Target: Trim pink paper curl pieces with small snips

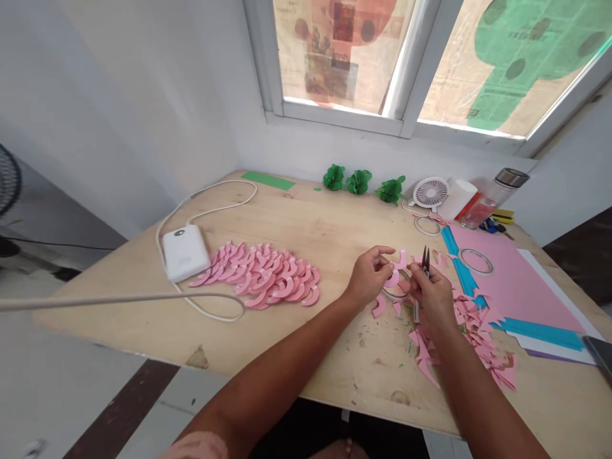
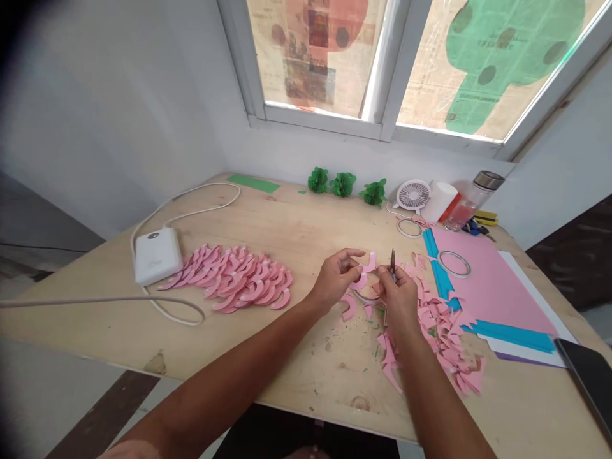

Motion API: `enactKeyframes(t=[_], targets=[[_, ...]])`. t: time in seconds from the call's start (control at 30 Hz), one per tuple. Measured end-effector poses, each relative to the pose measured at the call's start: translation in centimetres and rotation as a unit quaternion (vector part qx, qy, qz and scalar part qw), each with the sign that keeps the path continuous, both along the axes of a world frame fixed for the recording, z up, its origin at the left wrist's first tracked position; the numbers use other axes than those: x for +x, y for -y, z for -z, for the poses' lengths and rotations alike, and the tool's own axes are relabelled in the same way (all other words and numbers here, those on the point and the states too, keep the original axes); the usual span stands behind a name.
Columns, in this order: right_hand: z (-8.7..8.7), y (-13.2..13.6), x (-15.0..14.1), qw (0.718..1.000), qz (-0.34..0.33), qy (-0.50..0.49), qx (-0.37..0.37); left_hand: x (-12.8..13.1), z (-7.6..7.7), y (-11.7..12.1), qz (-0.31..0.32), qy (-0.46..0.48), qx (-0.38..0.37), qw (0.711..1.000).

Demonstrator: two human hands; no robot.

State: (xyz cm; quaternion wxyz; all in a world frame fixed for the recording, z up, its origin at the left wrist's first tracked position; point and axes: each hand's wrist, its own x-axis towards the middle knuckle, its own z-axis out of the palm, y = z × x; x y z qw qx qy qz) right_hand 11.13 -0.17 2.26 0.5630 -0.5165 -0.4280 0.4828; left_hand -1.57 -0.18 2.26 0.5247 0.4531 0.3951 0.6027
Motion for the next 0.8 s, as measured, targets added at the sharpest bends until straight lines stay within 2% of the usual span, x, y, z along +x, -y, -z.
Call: enactKeyframes(t=[0.17, 0.23, 0.3, 0.4, 0.5, 0.57, 0.63, 0.8], targets=[[-0.3, 0.0, 0.3, 1.000, 0.004, -0.005, -0.004, -2.9, -4.0, 1.5, 0.000, -0.051, 0.059, 0.997], [-0.3, 0.0, 0.3, 1.000, 0.003, -0.008, 0.003, -5.3, -5.2, 2.9, -0.047, -0.093, 0.067, 0.992], [-0.3, 0.0, 0.3, 1.000, 0.003, -0.011, 0.010, -8.4, -5.3, 4.4, -0.138, -0.147, 0.067, 0.977], [-0.2, 0.1, 0.2, 1.000, 0.001, -0.011, 0.022, -13.4, -3.8, 6.3, -0.280, -0.266, 0.043, 0.921], [-0.1, 0.2, 0.0, 1.000, -0.004, -0.005, 0.027, -17.3, -1.5, 7.4, -0.365, -0.410, -0.008, 0.836], [0.1, 0.2, 0.0, 1.000, -0.006, 0.001, 0.026, -18.5, 0.0, 7.6, -0.360, -0.503, -0.048, 0.784], [0.2, 0.2, 0.1, 1.000, -0.004, 0.004, 0.026, -18.7, 1.2, 7.7, -0.324, -0.583, -0.078, 0.741], [0.5, -0.1, 0.4, 0.999, 0.003, -0.003, 0.032, -17.7, 3.0, 7.8, -0.337, -0.705, -0.034, 0.624]])
